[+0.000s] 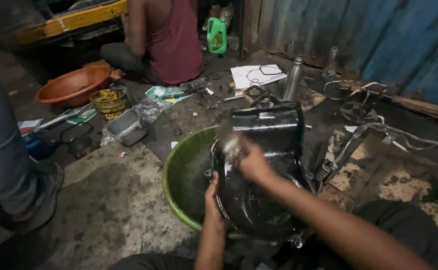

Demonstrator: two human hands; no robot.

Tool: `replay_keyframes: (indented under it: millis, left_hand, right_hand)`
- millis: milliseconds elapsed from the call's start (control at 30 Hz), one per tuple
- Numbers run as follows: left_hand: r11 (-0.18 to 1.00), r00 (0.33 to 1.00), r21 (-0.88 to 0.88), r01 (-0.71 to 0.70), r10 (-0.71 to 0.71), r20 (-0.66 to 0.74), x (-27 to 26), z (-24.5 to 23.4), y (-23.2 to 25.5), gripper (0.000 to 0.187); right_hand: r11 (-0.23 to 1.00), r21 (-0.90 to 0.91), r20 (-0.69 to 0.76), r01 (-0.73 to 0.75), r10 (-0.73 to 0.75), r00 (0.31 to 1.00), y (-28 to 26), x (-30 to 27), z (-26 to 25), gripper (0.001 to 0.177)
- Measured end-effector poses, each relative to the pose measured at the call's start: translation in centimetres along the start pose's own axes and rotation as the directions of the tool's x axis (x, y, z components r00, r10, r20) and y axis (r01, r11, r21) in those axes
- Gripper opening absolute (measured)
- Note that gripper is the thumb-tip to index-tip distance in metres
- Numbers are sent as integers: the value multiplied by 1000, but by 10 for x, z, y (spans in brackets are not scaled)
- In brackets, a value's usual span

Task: The person scrubs a large, dark mechanical housing with a wire brush while holding it over a green basin filled with liquid. They rotate the part to clean different surfaces and then wipe it with a cloth.

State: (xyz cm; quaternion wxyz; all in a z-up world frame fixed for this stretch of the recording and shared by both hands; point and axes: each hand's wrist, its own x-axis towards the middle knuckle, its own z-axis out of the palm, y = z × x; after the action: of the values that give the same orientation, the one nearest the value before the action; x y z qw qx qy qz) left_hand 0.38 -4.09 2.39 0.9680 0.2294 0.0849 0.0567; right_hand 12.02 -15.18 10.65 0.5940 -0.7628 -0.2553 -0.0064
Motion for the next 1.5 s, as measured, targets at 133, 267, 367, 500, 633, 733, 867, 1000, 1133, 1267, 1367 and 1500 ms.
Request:
replay_keyframes:
  millis: [133, 267, 367, 500, 633, 733, 867, 1000, 1133, 1267, 1367, 1500]
  left_hand:
    - [991, 997, -117, 62, -56, 53, -8, 7, -1, 54]
    - [994, 992, -30, 107, -109, -61, -19, 21, 8, 53]
    - [990, 992, -66, 125, -124, 14, -20, 31, 12, 54]
    - [993, 996, 71, 90, -89, -14, -19, 21, 19, 59]
    - [993, 994, -44, 109, -109, 5, -10, 12, 4, 54]
    - [992, 994, -73, 105, -103, 36, -6, 11, 5, 52]
    - [986, 986, 74, 148, -142, -90, -20, 22, 10, 54]
    - [992, 991, -31, 125, -126, -37, -21, 32, 16, 55]
    - [982, 982, 19, 188, -188, -22, -18, 24, 12, 55]
    - [994, 994, -1, 105, -105, 5, -8, 8, -2, 51]
    - [996, 992, -35, 86, -83, 93, -3, -1, -2, 52]
    - [990, 990, 16, 139, -138, -30, -15, 10, 14, 58]
  right_hand:
    - [920, -181, 368, -347, 391, 844, -15, -8, -29, 60]
    - [973, -174, -2, -155, 157, 988, -28, -3, -36, 56]
    - [928, -332, 545, -172, 337, 767, -26, -31, -33, 52]
    - [932, -113, 106, -345, 356, 928, -13, -15, -36, 55]
    - [942, 158, 315, -297, 237, 919, -5, -21, -22, 58]
    - [939, 72, 354, -336, 291, 889, -7, -11, -27, 62]
    - [983, -47, -240, -179, 163, 957, 2, 1, -42, 53]
    - [881, -457, 203, -120, 234, 951, 20, -33, -27, 42]
    - [970, -43, 75, -239, 242, 967, 45, -14, -41, 65]
    - [982, -187, -134, -31, 6, 991, 51, -15, -35, 34]
    - [910, -402, 215, -99, 198, 956, 40, -32, -39, 48]
    - [740, -302, -6, -601, 629, 778, 28, -10, -52, 41]
